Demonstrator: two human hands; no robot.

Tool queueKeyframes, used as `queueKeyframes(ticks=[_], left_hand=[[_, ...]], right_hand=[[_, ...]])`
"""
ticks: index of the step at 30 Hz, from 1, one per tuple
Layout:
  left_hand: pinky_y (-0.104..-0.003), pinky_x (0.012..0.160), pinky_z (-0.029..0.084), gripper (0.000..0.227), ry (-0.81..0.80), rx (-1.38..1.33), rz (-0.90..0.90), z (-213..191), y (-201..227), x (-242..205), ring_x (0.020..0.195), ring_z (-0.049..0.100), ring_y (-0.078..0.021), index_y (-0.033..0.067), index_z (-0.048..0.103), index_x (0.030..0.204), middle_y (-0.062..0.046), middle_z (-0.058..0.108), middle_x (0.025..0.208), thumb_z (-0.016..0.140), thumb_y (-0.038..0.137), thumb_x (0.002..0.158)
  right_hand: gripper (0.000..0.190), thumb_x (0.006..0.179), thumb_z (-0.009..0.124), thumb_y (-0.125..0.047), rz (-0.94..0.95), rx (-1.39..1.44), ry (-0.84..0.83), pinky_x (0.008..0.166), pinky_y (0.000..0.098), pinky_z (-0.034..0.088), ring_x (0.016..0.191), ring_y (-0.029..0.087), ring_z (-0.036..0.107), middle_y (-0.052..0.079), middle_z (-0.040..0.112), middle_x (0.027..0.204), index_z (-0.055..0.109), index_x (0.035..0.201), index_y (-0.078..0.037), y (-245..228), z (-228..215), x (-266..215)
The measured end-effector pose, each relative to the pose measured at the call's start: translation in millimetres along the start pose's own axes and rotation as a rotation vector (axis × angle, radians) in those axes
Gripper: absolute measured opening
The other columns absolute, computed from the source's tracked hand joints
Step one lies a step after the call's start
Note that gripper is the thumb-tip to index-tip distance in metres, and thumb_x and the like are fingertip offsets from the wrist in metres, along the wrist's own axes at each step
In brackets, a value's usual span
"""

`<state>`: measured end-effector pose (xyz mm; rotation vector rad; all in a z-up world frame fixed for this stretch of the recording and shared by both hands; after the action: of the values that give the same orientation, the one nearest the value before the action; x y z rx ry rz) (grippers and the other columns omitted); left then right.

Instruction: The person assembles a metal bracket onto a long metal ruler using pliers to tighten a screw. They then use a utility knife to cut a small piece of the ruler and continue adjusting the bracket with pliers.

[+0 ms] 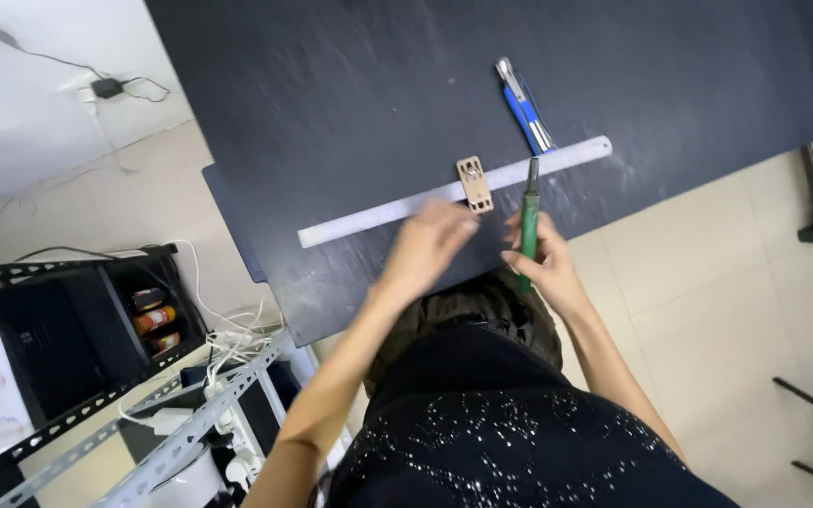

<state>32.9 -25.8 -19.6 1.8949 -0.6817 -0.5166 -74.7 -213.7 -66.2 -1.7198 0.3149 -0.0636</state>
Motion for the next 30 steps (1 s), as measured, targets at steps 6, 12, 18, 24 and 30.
queueKeyframes(ticks=[6, 12, 18, 24, 30], left_hand=[[-0.056, 0.103, 0.030, 0.049, 0.085, 0.571, -0.092, 3, -92, 27, 0.112, 0.044, -0.0313, 0.0071, 0.052, 0.117, -0.008, 0.041, 0.118, 0.082, 0.027, 0.083], [-0.046, 0.083, 0.045, 0.047, 0.074, 0.688, -0.067, 3, -97, 35, 0.092, 0.062, -0.0282, 0.0155, 0.047, 0.099, -0.004, 0.057, 0.096, 0.082, 0.040, 0.079], [-0.041, 0.073, 0.057, 0.039, 0.073, 0.639, -0.083, -4, -65, 10, 0.086, 0.075, -0.0295, 0.0179, 0.045, 0.102, -0.009, 0.072, 0.094, 0.074, 0.039, 0.088], [-0.038, 0.069, 0.059, 0.036, 0.086, 0.671, -0.048, -11, -48, -4, 0.083, 0.075, -0.0267, 0.0159, 0.050, 0.103, -0.009, 0.073, 0.088, 0.074, 0.038, 0.089], [-0.039, 0.074, 0.059, 0.037, 0.085, 0.609, -0.113, -20, -46, -8, 0.089, 0.074, -0.0279, 0.0153, 0.051, 0.105, -0.011, 0.073, 0.094, 0.076, 0.037, 0.089]], right_hand=[[0.048, 0.070, 0.085, -0.022, 0.037, -0.538, -0.119, 0.082, 0.0431, 0.048, 0.105, 0.034, 0.055, 0.015, 0.044, 0.126, 0.055, 0.102, -0.003, 17, -24, 9], [0.057, 0.065, 0.086, -0.046, -0.111, -0.970, -0.324, 0.084, 0.0505, 0.050, 0.113, 0.038, 0.052, 0.012, 0.042, 0.127, 0.053, 0.099, -0.012, 15, -20, 50], [0.051, 0.058, 0.082, -0.035, -0.205, -1.155, -0.452, 0.078, 0.0418, 0.048, 0.104, 0.032, 0.051, 0.005, 0.040, 0.123, 0.058, 0.101, -0.019, -4, -18, 65], [0.054, 0.058, 0.086, -0.034, -0.204, -1.192, -0.558, 0.083, 0.0395, 0.043, 0.111, 0.032, 0.047, 0.005, 0.038, 0.128, 0.057, 0.102, -0.023, -10, -21, 65], [0.041, 0.067, 0.075, -0.015, -0.081, -0.649, -0.607, 0.092, 0.0449, 0.042, 0.117, 0.037, 0.049, 0.013, 0.045, 0.126, 0.059, 0.104, -0.011, 2, -34, 60]])
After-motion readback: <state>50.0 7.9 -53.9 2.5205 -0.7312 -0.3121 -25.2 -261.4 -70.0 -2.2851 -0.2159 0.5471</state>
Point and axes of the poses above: each hand's wrist, its own x-axis towards the middle knuckle, its own z-axis out of the palm, y = z × x, the point moved 4 cm from there along x, towards the middle knuckle
